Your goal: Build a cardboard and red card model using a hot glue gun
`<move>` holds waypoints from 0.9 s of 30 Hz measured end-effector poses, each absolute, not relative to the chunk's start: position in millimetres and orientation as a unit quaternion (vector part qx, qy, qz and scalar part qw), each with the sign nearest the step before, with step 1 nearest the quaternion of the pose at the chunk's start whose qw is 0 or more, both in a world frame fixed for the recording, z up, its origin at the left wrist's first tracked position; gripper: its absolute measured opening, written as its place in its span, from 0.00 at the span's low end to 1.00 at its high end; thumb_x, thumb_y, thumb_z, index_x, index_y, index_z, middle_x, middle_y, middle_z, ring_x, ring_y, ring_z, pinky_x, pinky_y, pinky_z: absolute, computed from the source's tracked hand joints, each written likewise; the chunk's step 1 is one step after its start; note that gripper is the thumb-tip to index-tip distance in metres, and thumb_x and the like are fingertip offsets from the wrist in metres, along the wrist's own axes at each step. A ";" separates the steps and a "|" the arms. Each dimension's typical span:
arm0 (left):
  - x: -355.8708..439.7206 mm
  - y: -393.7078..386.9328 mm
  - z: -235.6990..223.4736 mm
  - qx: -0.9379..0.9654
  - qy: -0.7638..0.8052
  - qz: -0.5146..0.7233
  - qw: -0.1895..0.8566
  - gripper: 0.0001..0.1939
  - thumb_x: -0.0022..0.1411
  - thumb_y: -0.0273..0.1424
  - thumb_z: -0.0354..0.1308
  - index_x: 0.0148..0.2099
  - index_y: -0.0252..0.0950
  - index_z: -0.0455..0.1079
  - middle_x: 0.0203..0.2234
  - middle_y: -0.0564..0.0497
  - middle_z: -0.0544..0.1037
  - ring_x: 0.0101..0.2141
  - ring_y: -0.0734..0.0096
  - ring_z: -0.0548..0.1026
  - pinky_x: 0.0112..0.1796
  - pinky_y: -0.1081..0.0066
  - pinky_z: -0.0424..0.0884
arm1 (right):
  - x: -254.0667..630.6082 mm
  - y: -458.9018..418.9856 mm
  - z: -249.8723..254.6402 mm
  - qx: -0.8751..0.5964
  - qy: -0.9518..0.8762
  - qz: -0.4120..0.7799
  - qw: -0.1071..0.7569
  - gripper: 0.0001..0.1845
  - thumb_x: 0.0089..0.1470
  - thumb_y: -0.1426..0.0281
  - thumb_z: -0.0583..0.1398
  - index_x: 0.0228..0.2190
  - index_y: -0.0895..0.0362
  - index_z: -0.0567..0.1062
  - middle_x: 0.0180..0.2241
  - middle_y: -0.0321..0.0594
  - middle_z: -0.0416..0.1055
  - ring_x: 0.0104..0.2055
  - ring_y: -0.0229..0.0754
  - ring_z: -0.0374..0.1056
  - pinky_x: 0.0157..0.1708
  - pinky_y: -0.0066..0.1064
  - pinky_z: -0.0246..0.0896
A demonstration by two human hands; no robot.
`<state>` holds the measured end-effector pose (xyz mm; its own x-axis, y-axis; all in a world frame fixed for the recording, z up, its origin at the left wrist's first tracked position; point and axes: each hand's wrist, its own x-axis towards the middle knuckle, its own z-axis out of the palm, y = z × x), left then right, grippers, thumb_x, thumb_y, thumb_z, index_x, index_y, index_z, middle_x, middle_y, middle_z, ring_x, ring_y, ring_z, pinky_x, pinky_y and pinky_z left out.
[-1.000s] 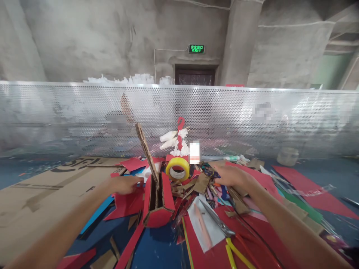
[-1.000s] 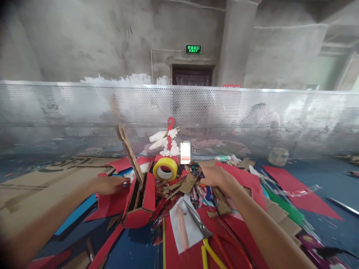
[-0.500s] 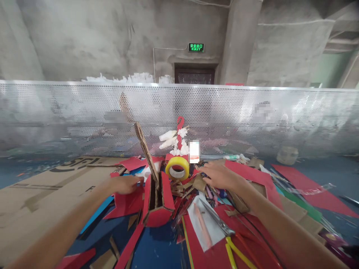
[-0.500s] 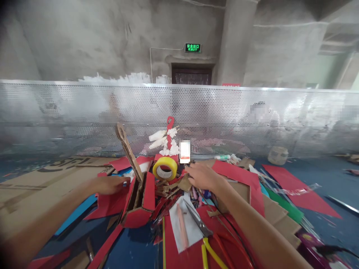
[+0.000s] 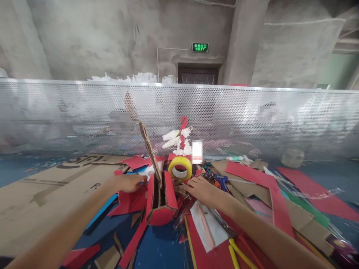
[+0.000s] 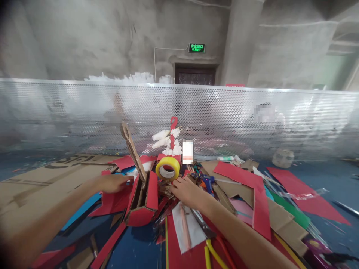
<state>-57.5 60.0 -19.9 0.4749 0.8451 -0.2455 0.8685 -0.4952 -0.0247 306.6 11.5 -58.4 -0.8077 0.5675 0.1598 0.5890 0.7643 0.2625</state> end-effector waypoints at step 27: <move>-50.0 52.9 -13.2 0.849 0.507 -0.141 0.054 0.18 0.63 0.34 0.49 0.53 0.37 0.70 0.37 0.44 0.81 0.36 0.57 0.78 0.35 0.67 0.69 | 301.2 9.8 -12.4 -0.360 -0.716 0.384 0.458 0.15 0.51 0.63 0.66 0.37 0.53 0.68 0.30 0.35 0.77 0.31 0.42 0.75 0.32 0.35 0.73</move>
<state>-50.0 52.9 -13.2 0.4460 0.8454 -0.2939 0.8757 -0.4801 -0.0520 301.2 9.8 -12.4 -0.3216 0.8677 0.3790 0.1639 0.4453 -0.8803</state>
